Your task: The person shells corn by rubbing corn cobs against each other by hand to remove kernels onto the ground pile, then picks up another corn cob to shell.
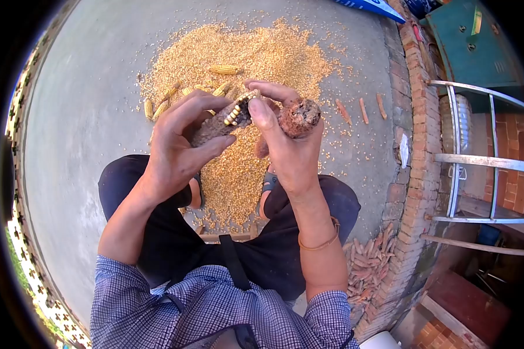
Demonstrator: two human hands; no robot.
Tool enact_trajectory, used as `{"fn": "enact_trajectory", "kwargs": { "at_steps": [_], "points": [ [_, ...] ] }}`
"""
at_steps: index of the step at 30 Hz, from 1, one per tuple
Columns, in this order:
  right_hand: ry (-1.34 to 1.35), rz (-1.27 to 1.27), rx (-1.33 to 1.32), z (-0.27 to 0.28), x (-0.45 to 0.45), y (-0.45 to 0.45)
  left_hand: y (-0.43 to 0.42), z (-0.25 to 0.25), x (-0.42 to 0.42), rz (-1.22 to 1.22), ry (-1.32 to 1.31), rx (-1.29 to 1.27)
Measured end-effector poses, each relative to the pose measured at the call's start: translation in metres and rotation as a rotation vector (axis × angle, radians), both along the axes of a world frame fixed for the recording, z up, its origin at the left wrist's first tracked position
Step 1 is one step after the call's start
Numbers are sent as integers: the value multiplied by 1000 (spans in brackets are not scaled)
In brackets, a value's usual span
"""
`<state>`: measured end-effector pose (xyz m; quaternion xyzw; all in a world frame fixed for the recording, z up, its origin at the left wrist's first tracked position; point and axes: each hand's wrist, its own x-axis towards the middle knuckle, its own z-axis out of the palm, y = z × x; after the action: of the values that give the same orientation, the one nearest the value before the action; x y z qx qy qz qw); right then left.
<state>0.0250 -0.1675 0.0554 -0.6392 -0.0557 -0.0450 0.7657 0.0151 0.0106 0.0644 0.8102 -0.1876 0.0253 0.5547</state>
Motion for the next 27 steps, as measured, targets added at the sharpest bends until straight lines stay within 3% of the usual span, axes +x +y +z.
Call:
{"fn": "enact_trajectory", "kwargs": {
  "at_steps": [13,22,27],
  "points": [
    [84,81,92,4,-3,-7,0,-1,-3,-15,93,-113],
    [72,117,104,2,-2,-9,3,1,1,5,-106,1],
    [-11,105,28,-4,-1,-12,3,4,0,-9,-57,-9]
  ]
}}
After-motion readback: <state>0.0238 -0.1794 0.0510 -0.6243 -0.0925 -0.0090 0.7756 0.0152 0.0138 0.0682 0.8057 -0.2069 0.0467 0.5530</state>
